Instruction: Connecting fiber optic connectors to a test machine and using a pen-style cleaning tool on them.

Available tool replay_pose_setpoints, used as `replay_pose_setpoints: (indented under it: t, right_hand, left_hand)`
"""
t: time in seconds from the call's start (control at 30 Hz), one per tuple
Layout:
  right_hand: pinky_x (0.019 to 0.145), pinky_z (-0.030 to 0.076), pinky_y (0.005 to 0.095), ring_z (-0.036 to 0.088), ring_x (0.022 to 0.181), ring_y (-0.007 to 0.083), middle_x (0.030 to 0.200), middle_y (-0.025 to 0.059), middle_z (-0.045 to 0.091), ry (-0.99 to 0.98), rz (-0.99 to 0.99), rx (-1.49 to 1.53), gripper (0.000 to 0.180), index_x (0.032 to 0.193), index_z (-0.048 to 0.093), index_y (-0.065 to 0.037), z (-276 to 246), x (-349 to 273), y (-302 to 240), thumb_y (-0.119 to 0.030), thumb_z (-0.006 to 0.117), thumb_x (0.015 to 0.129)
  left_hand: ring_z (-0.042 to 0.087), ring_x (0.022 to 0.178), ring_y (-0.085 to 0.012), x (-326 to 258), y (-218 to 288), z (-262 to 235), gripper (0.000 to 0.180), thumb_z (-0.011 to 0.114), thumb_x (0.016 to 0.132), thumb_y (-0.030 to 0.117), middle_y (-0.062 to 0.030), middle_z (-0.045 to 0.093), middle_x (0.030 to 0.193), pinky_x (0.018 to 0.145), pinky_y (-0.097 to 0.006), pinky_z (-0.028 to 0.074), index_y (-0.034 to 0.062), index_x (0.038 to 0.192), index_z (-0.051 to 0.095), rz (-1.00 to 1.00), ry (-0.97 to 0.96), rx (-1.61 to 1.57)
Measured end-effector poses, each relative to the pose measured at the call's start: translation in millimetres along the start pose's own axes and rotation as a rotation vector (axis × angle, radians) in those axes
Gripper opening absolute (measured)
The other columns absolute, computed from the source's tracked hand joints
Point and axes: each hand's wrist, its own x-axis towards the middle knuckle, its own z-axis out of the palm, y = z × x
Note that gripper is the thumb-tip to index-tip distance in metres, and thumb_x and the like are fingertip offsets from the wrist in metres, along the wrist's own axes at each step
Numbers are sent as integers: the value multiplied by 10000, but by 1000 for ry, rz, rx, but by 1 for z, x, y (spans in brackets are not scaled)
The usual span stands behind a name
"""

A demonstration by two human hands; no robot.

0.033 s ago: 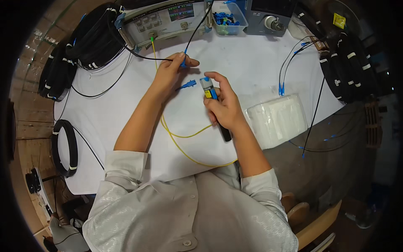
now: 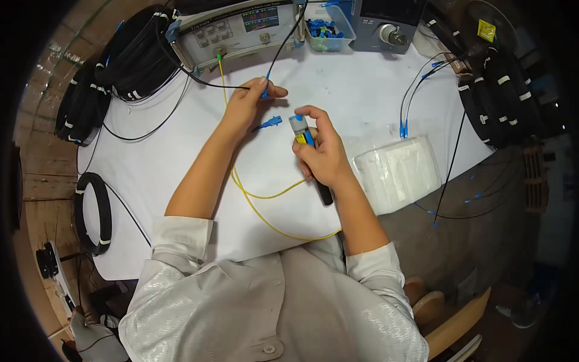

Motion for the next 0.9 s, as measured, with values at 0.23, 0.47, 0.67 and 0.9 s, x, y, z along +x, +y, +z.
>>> replay_pose_setpoints:
  t: [0.23, 0.47, 0.67, 0.9]
  right_hand:
    - [342, 334, 255, 417, 374, 84, 719, 44, 554, 96, -72, -12, 384, 1258, 403, -84, 2, 8, -3, -46, 542, 902]
    - [733, 537, 272, 641, 808, 133, 994, 149, 705, 404, -579, -74, 272, 1084, 514, 19, -37, 91, -71, -229, 584, 999]
    - [716, 512, 259, 618, 858, 115, 941, 44, 684, 660, -786, -494, 370, 1115, 652, -37, -84, 151, -94, -293, 766, 873]
    - [717, 503, 253, 635, 841, 117, 834, 29, 587, 644, -719, -789, 387, 1172, 705, -115, -105, 198, -24, -191, 817, 810]
  left_hand:
    - [654, 897, -212, 10, -26, -2, 336, 482, 1041, 302, -154, 707, 993, 857, -341, 497, 8, 919, 591, 49, -68, -150]
    - [647, 871, -205, 4, -22, -8, 328, 470, 1042, 271, -148, 704, 969, 848, -333, 503, -6, 940, 614, 29, -18, -127]
    - [638, 877, -216, 4, -23, -4, 350, 457, 1043, 287, -141, 692, 942, 880, -352, 492, -5, 914, 600, 37, -30, -112]
    - [644, 827, -198, 7, -26, -4, 352, 458, 1052, 295, -133, 692, 908, 815, -325, 515, -4, 924, 593, 61, -36, -130]
